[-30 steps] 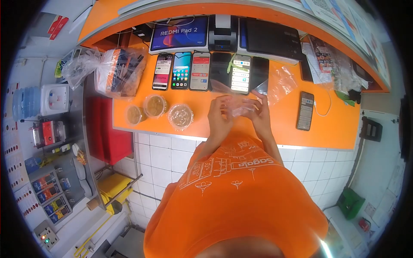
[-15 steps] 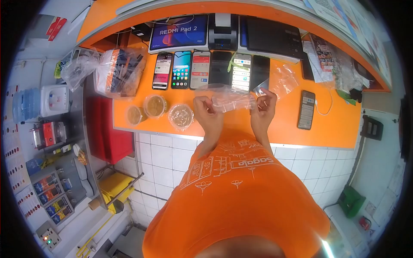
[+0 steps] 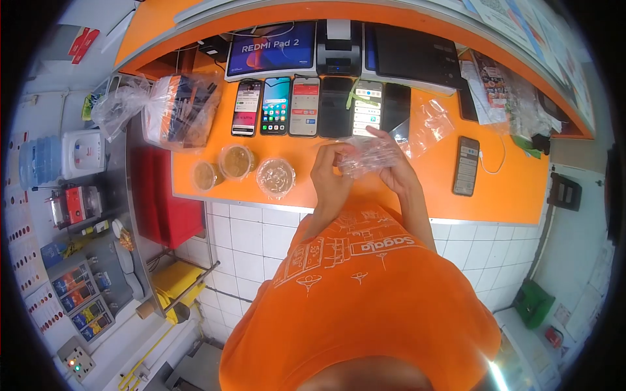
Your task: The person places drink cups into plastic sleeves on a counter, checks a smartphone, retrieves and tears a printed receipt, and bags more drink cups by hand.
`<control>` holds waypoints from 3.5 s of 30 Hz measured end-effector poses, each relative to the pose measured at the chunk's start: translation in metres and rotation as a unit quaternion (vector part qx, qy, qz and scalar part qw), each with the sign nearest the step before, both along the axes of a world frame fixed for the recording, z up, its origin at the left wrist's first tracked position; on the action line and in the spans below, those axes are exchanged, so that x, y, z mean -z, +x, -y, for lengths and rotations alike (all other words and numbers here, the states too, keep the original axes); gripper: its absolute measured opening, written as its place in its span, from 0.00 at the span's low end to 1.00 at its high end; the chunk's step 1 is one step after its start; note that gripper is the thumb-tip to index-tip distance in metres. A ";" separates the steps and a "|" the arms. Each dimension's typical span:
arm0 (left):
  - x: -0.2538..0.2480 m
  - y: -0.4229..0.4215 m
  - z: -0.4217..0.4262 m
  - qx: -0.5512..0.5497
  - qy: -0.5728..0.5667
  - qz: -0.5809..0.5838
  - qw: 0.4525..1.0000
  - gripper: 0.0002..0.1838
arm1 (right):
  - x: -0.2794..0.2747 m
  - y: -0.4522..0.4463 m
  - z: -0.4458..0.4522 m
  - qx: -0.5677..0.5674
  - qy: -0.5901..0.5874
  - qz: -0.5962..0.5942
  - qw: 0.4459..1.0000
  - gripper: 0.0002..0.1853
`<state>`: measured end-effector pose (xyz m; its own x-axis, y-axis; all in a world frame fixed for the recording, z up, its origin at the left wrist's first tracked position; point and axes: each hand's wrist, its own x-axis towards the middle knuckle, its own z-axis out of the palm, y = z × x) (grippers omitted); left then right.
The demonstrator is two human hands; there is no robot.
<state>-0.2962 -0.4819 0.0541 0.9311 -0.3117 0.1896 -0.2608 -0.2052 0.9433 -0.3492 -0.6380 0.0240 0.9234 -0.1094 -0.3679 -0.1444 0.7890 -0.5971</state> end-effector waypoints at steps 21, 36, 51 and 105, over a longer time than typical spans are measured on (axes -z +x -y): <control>-0.009 -0.019 -0.003 0.105 -0.155 -0.329 0.926 0.15 | 0.003 -0.025 -0.021 0.111 -0.363 -0.032 0.924 0.23; 0.016 -0.009 -0.022 -0.029 0.060 -0.134 0.989 0.14 | -0.023 -0.026 0.024 -0.104 -0.453 -0.071 0.882 0.42; 0.041 -0.014 -0.057 0.225 0.142 -0.313 0.912 0.25 | 0.045 0.048 0.056 -0.048 -0.740 0.001 0.671 0.23; 0.016 -0.078 -0.141 0.028 0.010 -0.319 0.947 0.16 | 0.005 0.077 -0.159 -0.217 -0.660 0.269 0.668 0.48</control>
